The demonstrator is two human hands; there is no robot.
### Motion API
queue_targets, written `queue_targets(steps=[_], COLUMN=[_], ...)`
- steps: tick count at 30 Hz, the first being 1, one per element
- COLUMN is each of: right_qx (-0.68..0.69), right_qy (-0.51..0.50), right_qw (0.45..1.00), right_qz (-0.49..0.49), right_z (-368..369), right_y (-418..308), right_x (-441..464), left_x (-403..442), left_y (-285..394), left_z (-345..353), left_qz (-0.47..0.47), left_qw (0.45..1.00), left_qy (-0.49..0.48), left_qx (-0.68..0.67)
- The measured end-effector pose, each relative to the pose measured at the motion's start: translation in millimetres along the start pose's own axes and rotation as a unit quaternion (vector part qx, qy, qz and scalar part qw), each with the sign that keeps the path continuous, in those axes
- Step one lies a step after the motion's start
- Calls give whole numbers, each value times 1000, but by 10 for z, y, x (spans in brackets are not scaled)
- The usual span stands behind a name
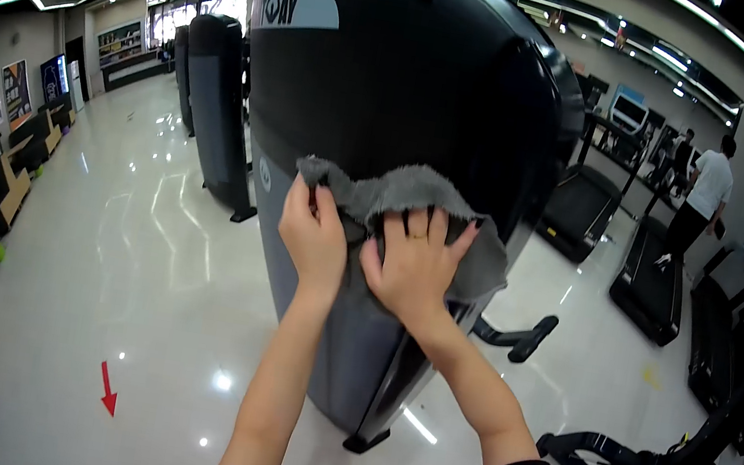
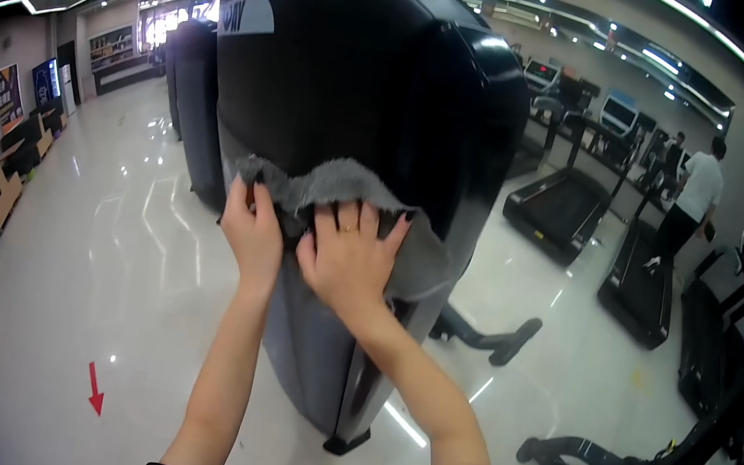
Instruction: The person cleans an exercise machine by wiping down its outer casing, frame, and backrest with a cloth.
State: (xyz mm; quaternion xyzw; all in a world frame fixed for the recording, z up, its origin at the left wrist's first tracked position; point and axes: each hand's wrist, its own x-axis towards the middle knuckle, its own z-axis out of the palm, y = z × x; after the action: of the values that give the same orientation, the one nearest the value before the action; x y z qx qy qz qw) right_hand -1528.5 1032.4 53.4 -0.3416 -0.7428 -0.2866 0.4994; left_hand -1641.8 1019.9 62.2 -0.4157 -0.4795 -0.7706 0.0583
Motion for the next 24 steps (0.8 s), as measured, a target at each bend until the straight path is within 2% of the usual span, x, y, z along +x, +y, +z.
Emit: queue_targets(steps=[2, 4, 7, 9, 10, 13, 16, 20, 22, 24], right_qx=[-27, -69, -81, -106, -121, -154, -208, -250, -281, -289], right_qy=[22, 40, 39, 38, 37, 37, 71, 116, 138, 153], right_qw=[999, 996, 996, 994, 992, 987, 975, 961, 950, 945], right_qz=[-25, -24, -6, 4, 11, 29, 45, 24, 9, 9], right_z=[99, 122, 138, 151, 155, 116, 65, -52, -106, -147], right_y=[22, 6, -7, -6, -10, -20, -31, 12, 68, 75], right_x=[23, 74, 89, 132, 145, 250, 470, 937, 1172, 1403], left_x=[-49, -116, 32, 131, 174, 355, 619, 1044, 1274, 1511], left_y=[-113, -210, -388, -454, -372, -369, -207, 127, 309, 484], left_z=[183, 244, 310, 243, 211, 385, 489, 713, 727, 756], left_qz=[133, 119, 151, 215, 184, 330, 356, 419, 444, 481], left_qw=[990, 985, 968, 961, 954, 916, 894, 864, 865, 860], left_qy=[34, -36, -49, -166, -231, -212, -238, -198, -198, -153], left_qx=[-24, -118, -195, -55, -60, -89, -135, -196, -126, -71])
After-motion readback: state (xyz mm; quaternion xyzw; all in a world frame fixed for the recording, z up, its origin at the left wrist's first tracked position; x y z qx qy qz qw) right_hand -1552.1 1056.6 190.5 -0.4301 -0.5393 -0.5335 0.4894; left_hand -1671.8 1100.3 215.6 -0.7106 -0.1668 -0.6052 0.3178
